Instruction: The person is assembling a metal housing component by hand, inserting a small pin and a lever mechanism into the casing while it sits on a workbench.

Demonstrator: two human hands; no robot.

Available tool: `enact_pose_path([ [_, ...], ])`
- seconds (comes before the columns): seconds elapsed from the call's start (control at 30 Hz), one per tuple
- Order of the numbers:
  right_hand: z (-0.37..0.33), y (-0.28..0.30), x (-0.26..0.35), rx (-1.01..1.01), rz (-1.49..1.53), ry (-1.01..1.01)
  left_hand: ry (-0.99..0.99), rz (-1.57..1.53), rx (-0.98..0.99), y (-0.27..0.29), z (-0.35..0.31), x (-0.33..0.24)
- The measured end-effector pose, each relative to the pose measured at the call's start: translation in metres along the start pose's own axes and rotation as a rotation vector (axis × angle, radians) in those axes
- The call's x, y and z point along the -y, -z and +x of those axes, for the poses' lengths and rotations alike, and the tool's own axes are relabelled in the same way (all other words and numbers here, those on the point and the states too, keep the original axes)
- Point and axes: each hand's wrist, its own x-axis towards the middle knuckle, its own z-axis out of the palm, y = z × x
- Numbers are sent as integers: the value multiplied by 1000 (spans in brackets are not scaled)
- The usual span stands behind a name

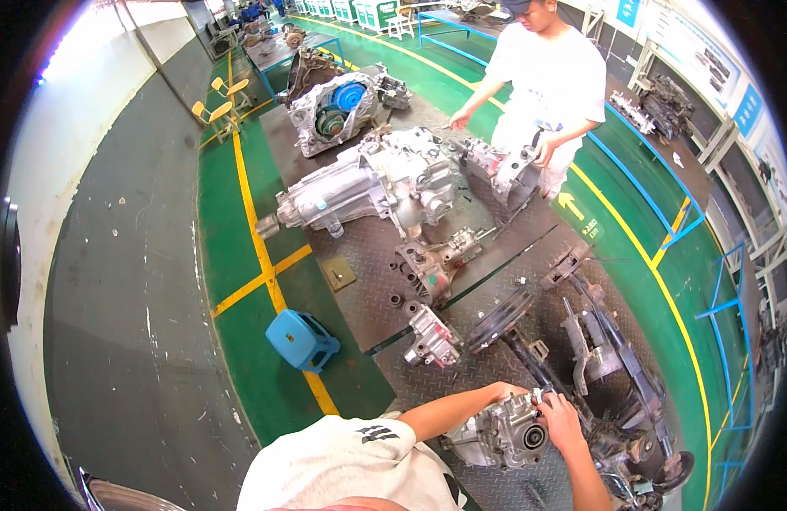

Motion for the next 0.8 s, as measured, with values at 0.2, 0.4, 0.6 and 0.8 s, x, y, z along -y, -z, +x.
enact_pose_path([
  [0.2,-13,-9,-6,23,-50,-72,-289,303,39,11,12,25],
  [0.4,29,9,11,42,-7,21,-141,29,-112,34,-10,18],
  [0.6,15,10,8,25,-25,-17,82,-75,-149,6,-8,-1],
  [0.8,15,3,2,49,-38,-32,94,-117,-167,4,-8,1],
])
